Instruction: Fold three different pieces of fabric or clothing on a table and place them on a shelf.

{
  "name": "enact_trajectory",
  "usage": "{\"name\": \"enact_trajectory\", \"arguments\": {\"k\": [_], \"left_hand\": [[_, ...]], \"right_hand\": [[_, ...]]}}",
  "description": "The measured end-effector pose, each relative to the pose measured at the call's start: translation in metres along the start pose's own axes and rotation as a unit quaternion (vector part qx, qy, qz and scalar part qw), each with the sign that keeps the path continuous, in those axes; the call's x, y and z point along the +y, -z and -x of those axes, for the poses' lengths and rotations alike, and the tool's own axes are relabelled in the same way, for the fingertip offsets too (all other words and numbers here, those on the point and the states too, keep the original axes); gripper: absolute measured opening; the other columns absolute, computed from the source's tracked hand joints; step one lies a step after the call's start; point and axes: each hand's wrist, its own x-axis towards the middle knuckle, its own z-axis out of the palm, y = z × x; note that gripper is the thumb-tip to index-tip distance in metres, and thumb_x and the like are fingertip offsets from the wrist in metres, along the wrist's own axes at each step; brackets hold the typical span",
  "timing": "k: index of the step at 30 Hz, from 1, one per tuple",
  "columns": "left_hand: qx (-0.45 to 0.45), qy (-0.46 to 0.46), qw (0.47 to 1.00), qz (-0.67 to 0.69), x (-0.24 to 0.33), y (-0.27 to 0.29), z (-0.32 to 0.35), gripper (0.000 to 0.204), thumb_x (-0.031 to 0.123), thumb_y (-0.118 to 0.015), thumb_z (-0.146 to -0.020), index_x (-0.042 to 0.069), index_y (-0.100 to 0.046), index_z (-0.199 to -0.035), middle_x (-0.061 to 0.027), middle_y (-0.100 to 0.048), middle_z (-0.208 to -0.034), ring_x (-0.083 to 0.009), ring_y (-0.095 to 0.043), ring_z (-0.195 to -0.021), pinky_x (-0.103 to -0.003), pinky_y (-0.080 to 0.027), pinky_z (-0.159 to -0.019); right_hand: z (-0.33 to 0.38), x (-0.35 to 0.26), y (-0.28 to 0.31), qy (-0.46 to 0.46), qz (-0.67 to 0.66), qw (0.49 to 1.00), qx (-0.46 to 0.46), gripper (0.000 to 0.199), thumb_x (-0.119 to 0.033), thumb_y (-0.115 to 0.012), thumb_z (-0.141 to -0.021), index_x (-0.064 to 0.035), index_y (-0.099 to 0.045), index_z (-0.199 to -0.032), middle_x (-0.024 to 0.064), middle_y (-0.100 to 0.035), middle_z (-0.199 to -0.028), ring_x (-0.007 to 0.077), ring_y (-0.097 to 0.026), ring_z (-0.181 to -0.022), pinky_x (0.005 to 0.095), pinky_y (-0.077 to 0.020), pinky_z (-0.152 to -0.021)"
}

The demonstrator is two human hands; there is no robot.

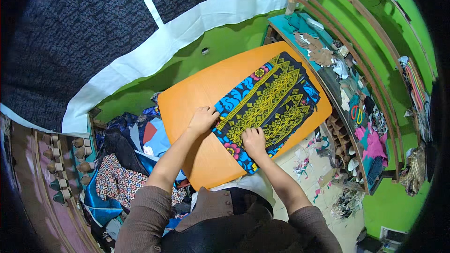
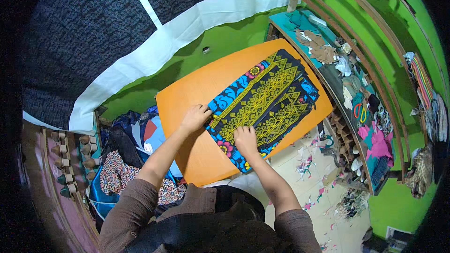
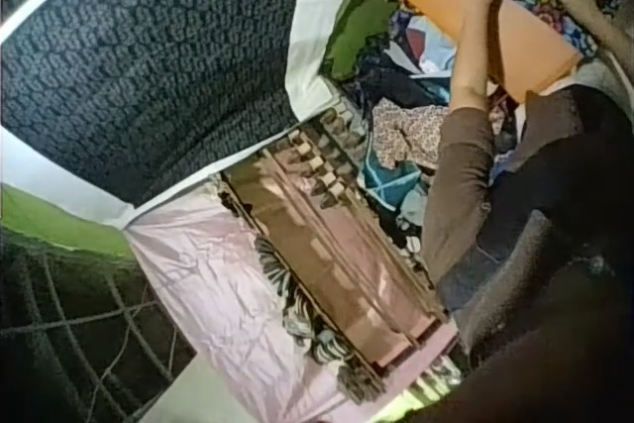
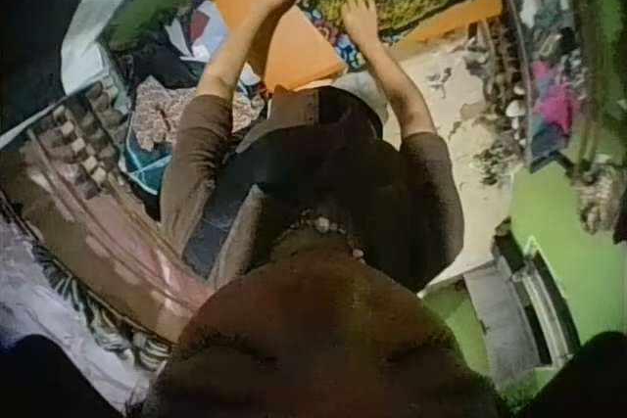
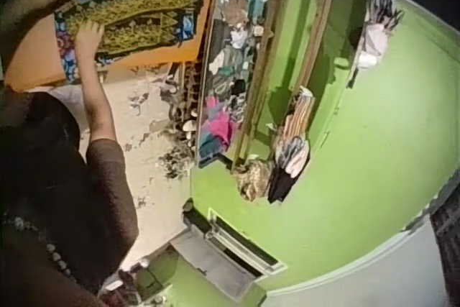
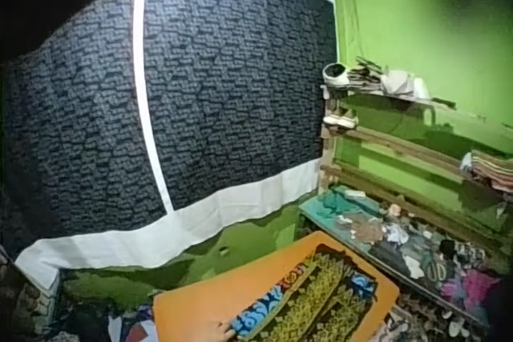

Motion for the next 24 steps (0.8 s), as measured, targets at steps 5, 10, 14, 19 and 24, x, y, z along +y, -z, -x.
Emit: {"name": "enact_trajectory", "arguments": {"k": [5, 10, 14, 19, 24], "left_hand": [[0.087, -0.087, 0.992, 0.038, 0.009, 0.019, 0.003, 0.021, 0.021, -0.054, -0.077, 0.014, -0.054, -0.097, -0.0052, -0.053, -0.094, -0.0229, -0.052, -0.094, -0.038, -0.043, -0.079], [0.078, -0.095, 0.992, -0.015, 0.011, 0.003, 0.007, 0.028, 0.024, -0.058, -0.079, 0.014, -0.054, -0.104, -0.0040, -0.055, -0.101, -0.0206, -0.051, -0.097, -0.037, -0.041, -0.083], [-0.002, -0.102, 0.995, -0.021, 0.005, 0.001, 0.000, 0.016, 0.019, -0.053, -0.079, 0.014, -0.054, -0.094, -0.0045, -0.054, -0.098, -0.0205, -0.052, -0.099, -0.037, -0.042, -0.081], [0.109, -0.059, 0.970, 0.208, -0.006, 0.025, 0.001, 0.014, 0.012, -0.059, -0.073, 0.011, -0.054, -0.086, -0.0112, -0.056, -0.094, -0.0301, -0.055, -0.092, -0.041, -0.044, -0.079], [0.107, -0.011, 0.983, 0.150, -0.032, 0.031, 0.029, 0.020, 0.018, -0.063, -0.073, 0.007, -0.053, -0.086, -0.0166, -0.056, -0.107, -0.0324, -0.056, -0.096, -0.041, -0.045, -0.083]], "right_hand": [[0.009, -0.004, 0.012, -0.024, -0.027, 0.999, -0.022, 0.021, -0.016, -0.056, -0.074, -0.0033, -0.058, -0.091, 0.0084, -0.056, -0.089, 0.0236, -0.052, -0.091, 0.0395, -0.0372, -0.085], [0.025, -0.019, 0.022, -0.064, -0.024, 0.997, -0.040, 0.045, -0.026, -0.060, -0.078, -0.0015, -0.053, -0.115, 0.0104, -0.054, -0.117, 0.0246, -0.048, -0.111, 0.0423, -0.0329, -0.096], [0.021, -0.009, 0.009, -0.009, 0.038, 0.999, 0.009, 0.040, -0.021, -0.063, -0.075, -0.0017, -0.058, -0.109, 0.0100, -0.056, -0.115, 0.0248, -0.050, -0.108, 0.0451, -0.0348, -0.094], [0.011, -0.016, 0.047, 0.005, -0.125, 0.991, 0.053, 0.030, -0.014, -0.061, -0.076, -0.0006, -0.062, -0.102, 0.0128, -0.059, -0.113, 0.0251, -0.052, -0.110, 0.0442, -0.0367, -0.095], [0.026, -0.024, 0.045, -0.039, -0.200, 0.979, 0.007, 0.027, -0.017, -0.061, -0.079, -0.0006, -0.064, -0.101, 0.0135, -0.060, -0.111, 0.0275, -0.054, -0.107, 0.0403, -0.0404, -0.091]]}}
